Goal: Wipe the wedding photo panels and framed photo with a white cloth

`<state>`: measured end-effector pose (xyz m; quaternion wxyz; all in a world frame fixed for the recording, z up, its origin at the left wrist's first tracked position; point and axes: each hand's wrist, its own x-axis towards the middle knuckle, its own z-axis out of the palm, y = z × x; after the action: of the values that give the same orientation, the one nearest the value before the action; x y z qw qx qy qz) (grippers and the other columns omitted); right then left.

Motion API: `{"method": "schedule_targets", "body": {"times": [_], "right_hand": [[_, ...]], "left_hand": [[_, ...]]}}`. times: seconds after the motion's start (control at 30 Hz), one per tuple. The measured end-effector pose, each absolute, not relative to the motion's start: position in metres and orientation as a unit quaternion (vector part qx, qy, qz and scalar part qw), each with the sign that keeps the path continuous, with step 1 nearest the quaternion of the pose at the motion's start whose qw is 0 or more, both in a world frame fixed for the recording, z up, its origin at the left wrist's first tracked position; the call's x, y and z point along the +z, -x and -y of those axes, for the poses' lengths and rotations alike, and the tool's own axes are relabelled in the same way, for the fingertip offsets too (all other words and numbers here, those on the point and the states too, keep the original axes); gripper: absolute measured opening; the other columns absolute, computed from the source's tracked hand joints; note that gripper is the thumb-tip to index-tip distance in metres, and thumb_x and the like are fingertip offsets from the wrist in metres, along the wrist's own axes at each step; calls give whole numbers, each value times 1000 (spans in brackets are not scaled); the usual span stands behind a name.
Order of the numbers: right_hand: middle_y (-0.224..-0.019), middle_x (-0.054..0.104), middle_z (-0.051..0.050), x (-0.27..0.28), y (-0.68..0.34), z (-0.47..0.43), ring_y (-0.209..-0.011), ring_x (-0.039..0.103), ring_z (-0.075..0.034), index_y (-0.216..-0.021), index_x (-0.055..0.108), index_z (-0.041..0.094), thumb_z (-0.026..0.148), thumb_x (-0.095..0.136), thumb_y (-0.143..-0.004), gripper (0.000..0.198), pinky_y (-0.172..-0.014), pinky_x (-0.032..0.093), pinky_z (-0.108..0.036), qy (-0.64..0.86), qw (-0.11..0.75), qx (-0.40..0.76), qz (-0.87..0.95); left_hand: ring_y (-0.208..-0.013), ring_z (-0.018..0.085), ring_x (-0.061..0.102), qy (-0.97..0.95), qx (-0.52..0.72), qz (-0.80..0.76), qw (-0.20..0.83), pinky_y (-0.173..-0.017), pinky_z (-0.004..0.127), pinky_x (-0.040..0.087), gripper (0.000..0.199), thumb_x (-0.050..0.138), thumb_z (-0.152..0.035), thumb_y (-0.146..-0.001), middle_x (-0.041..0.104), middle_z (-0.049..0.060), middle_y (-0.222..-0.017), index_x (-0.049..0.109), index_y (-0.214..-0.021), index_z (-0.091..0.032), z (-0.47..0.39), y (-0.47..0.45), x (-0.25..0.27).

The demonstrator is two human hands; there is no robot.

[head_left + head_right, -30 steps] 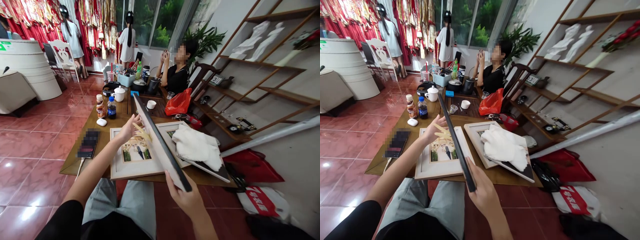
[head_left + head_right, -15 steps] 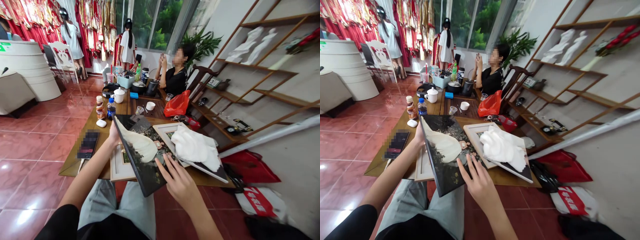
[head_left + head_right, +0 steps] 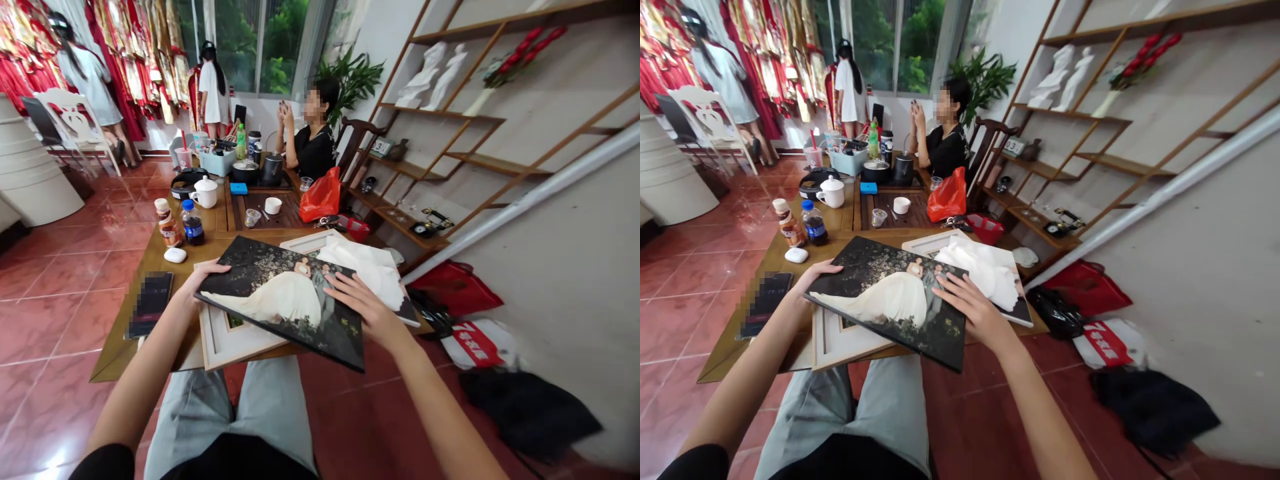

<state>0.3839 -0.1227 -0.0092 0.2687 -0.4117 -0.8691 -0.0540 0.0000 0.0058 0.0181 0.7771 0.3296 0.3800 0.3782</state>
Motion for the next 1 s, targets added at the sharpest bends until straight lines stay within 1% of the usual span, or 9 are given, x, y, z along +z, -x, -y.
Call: {"method": "schedule_targets", "body": {"times": [0.13, 0.23, 0.3, 0.4, 0.57, 0.73, 0.8, 0.9, 1.0], "right_hand": [[-161, 42, -12, 3, -401, 100, -150, 37, -26, -156, 40, 26, 26, 49, -98, 59, -121, 34, -55, 523, 270, -63, 806], [-165, 29, -23, 8, -421, 77, -149, 35, -41, -158, 35, 15, 52, 68, -85, 89, -116, 35, -62, 682, 234, -60, 690], [-159, 39, -25, 6, -432, 62, -143, 41, -48, -155, 42, 15, 62, 73, -76, 97, -111, 35, -69, 737, 198, -1, 646], [-144, 59, -20, 2, -439, 48, -130, 56, -42, -142, 57, 17, 59, 72, -76, 80, -110, 42, -59, 729, 215, 59, 647], [-136, 65, -17, 4, -449, 56, -121, 62, -33, -139, 56, 14, 52, 65, -84, 68, -103, 50, -46, 719, 326, 26, 614], [-120, 72, -17, -3, -475, 112, -108, 69, -30, -122, 66, 14, 52, 77, -75, 61, -92, 56, -39, 647, 639, -76, 408], [-125, 69, -20, -13, -477, 144, -108, 69, -31, -128, 61, 13, 51, 71, -84, 59, -90, 57, -39, 630, 678, -117, 361], [-135, 63, -16, -29, -461, 195, -117, 66, -32, -139, 52, 20, 47, 62, -93, 55, -93, 57, -43, 600, 708, -166, 334], [-140, 58, -12, -34, -434, 234, -120, 62, -29, -143, 49, 23, 45, 56, -99, 50, -96, 56, -48, 598, 685, -154, 386]], "left_hand": [[-73, 26, 78, -351, 449, -391, 723, -62, 28, 64, 42, 75, -12, -65, 80, 11, -92, 75, -108, -11, 18, -3, 26], [-74, 26, 78, -330, 507, -420, 676, -65, 29, 65, 36, 75, -15, -65, 80, 8, -88, 75, -100, -12, 28, 5, 29], [-78, 27, 78, -302, 541, -437, 652, -70, 32, 67, 32, 73, -15, -65, 80, 7, -87, 75, -97, -13, 32, 10, 30], [-80, 26, 79, -270, 578, -441, 631, -74, 34, 68, 26, 71, -13, -66, 80, 5, -84, 74, -92, -15, 34, 14, 35], [-84, 25, 79, -264, 608, -422, 618, -79, 33, 67, 25, 68, -11, -69, 80, 3, -82, 74, -93, -15, 31, 3, 53], [-90, 27, 78, -288, 587, -378, 655, -82, 36, 67, 31, 66, -11, -70, 80, 4, -86, 74, -99, -16, 17, -32, 65], [-89, 26, 78, -291, 569, -357, 681, -83, 36, 66, 31, 66, -10, -71, 80, 5, -88, 73, -101, -14, 9, -52, 65], [-85, 24, 78, -285, 531, -334, 725, -84, 36, 65, 31, 67, -11, -74, 80, 5, -90, 72, -104, -13, -4, -88, 60], [-83, 25, 78, -290, 487, -313, 762, -84, 37, 64, 31, 71, -15, -76, 79, 8, -91, 71, -107, -11, -15, -128, 54]]}}
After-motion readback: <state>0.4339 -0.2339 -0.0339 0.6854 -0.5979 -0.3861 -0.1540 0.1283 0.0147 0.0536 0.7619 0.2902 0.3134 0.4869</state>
